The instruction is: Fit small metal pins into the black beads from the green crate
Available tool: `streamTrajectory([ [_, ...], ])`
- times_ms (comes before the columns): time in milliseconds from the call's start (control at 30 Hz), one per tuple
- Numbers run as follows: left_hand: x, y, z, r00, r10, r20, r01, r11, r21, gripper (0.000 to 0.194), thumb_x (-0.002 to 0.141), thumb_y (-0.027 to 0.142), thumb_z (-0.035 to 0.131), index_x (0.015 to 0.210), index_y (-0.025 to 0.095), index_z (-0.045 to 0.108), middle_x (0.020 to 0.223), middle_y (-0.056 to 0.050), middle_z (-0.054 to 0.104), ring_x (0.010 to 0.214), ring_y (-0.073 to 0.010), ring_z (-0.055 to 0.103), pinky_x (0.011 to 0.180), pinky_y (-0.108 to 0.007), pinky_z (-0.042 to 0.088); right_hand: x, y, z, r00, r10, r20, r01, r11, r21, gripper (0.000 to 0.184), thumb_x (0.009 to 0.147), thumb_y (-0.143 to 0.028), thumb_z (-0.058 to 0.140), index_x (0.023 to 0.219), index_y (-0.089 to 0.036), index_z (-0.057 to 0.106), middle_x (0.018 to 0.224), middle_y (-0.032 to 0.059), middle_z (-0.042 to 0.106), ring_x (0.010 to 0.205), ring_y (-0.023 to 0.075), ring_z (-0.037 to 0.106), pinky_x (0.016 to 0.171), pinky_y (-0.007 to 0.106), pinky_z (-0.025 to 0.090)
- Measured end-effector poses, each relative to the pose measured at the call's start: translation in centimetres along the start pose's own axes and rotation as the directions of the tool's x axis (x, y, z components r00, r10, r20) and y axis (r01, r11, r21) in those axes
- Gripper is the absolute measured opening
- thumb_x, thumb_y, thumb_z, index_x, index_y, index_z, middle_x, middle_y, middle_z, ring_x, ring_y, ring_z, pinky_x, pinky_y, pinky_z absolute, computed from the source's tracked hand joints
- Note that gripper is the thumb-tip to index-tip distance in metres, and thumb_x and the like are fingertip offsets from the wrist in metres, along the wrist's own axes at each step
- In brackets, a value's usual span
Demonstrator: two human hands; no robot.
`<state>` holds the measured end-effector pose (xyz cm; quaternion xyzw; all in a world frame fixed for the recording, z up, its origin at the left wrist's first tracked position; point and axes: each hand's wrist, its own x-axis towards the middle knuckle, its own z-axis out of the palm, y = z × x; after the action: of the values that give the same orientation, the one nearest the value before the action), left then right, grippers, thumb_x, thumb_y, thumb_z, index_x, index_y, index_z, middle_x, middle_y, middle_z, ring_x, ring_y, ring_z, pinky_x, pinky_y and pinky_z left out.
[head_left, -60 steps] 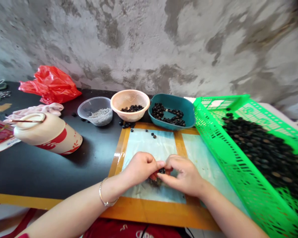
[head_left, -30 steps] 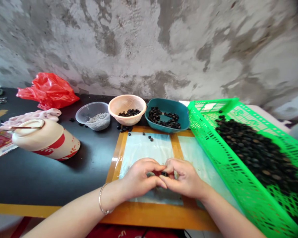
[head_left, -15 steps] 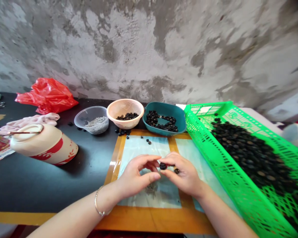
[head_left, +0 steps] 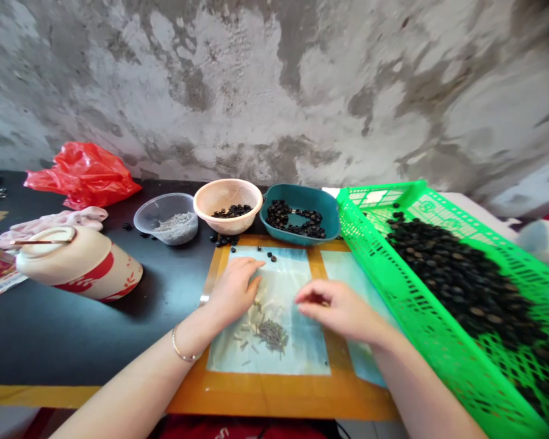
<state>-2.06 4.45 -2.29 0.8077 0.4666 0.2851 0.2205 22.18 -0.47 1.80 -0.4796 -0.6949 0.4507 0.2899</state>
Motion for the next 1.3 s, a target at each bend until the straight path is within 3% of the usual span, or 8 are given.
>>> streamTrajectory([
  [133, 0.3, -0.6, 0.7, 0.997, 0.057, 0.048, -0.064, 0.982, 0.179, 0.047, 0.086, 0.010, 0.048, 0.133, 0.015, 0.052, 0.136, -0.014, 0.054, 0.128, -0.0293, 0.043, 0.108, -0.049, 0.038, -0.1, -0.4, 3.7, 0.982, -0.071, 0.177, 0.138, 0.904, -0.405, 0.014, 0.085, -0.012, 0.064, 0.093, -0.021, 0.070, 0.091, 0.0038, 0.069, 0.088, 0.0197, 0.063, 0.080, 0.032, 0.048],
  [267, 0.7, -0.7, 1.3, 0.991, 0.025, 0.134, -0.058, 0.967, 0.248, 0.051, 0.089, 0.012, 0.045, 0.139, 0.017, 0.046, 0.146, -0.012, 0.045, 0.137, -0.0311, 0.034, 0.111, -0.053, 0.032, 0.2, 0.1, 4.6, 0.954, -0.127, 0.273, 0.261, 0.800, -0.540, 0.007, 0.087, -0.017, 0.065, 0.091, -0.020, 0.069, 0.085, 0.0042, 0.067, 0.086, 0.0211, 0.061, 0.077, 0.032, 0.046],
  [400, 0.6, -0.6, 1.5, 0.982, 0.029, 0.187, -0.079, 0.962, 0.262, 0.040, 0.091, 0.014, 0.044, 0.128, 0.018, 0.057, 0.139, -0.009, 0.054, 0.134, -0.0317, 0.039, 0.111, -0.054, 0.030, 0.3, 0.6, 4.9, 0.955, -0.152, 0.256, 0.275, 0.778, -0.564, 0.002, 0.085, -0.018, 0.067, 0.086, -0.020, 0.066, 0.082, 0.0032, 0.066, 0.083, 0.0204, 0.060, 0.074, 0.030, 0.044],
  [600, 0.2, -0.1, 1.0, 0.995, 0.062, 0.084, -0.078, 0.978, 0.194, 0.030, 0.090, 0.015, 0.048, 0.114, 0.016, 0.066, 0.122, -0.011, 0.064, 0.114, -0.0251, 0.058, 0.103, -0.044, 0.044, 0.2, 0.5, 4.7, 0.965, -0.125, 0.231, 0.233, 0.811, -0.537, 0.006, 0.084, -0.018, 0.067, 0.079, -0.018, 0.064, 0.078, 0.0022, 0.065, 0.080, 0.0184, 0.059, 0.072, 0.028, 0.042],
  [967, 1.2, 0.1, -5.0, 1.000, -0.019, -0.013, 0.023, 0.928, 0.371, 0.028, 0.090, 0.025, 0.050, 0.110, 0.012, 0.067, 0.108, -0.013, 0.069, 0.104, -0.0274, 0.062, 0.095, -0.042, 0.049, -0.1, -0.6, 4.0, 0.964, -0.064, 0.257, 0.196, 0.823, -0.533, 0.006, 0.085, -0.019, 0.061, 0.079, -0.019, 0.061, 0.081, 0.0016, 0.065, 0.078, 0.0164, 0.058, 0.069, 0.025, 0.038],
  [1100, 4.9, 0.8, -5.6, 0.991, 0.118, -0.058, -0.085, 0.912, 0.402, 0.028, 0.092, 0.025, 0.047, 0.110, 0.014, 0.066, 0.109, -0.012, 0.068, 0.107, -0.0267, 0.060, 0.099, -0.041, 0.044, -0.2, -0.5, 4.1, 0.964, -0.081, 0.253, 0.211, 0.811, -0.546, 0.007, 0.085, -0.021, 0.061, 0.079, -0.019, 0.060, 0.080, 0.0017, 0.066, 0.079, 0.0170, 0.058, 0.068, 0.025, 0.037],
  [1200, 10.2, 2.6, -4.9, 0.995, 0.080, 0.064, -0.100, 0.893, 0.439, 0.036, 0.096, 0.028, 0.038, 0.123, 0.014, 0.058, 0.120, -0.014, 0.062, 0.118, -0.0266, 0.053, 0.106, -0.039, 0.036, -0.2, -0.4, 4.1, 0.962, -0.094, 0.255, 0.223, 0.811, -0.542, 0.006, 0.085, -0.022, 0.061, 0.079, -0.019, 0.061, 0.081, 0.0020, 0.067, 0.079, 0.0171, 0.058, 0.068, 0.025, 0.037],
  [1300, 15.9, 4.3, -3.0, 0.979, 0.044, 0.198, -0.131, 0.884, 0.450, 0.039, 0.092, 0.036, 0.048, 0.127, 0.019, 0.056, 0.128, -0.013, 0.058, 0.123, -0.0281, 0.050, 0.107, -0.038, 0.035, -0.2, -0.1, 4.2, 0.962, -0.104, 0.252, 0.229, 0.810, -0.541, 0.006, 0.084, -0.021, 0.060, 0.079, -0.019, 0.062, 0.081, 0.0021, 0.067, 0.079, 0.0171, 0.059, 0.068, 0.025, 0.038],
])
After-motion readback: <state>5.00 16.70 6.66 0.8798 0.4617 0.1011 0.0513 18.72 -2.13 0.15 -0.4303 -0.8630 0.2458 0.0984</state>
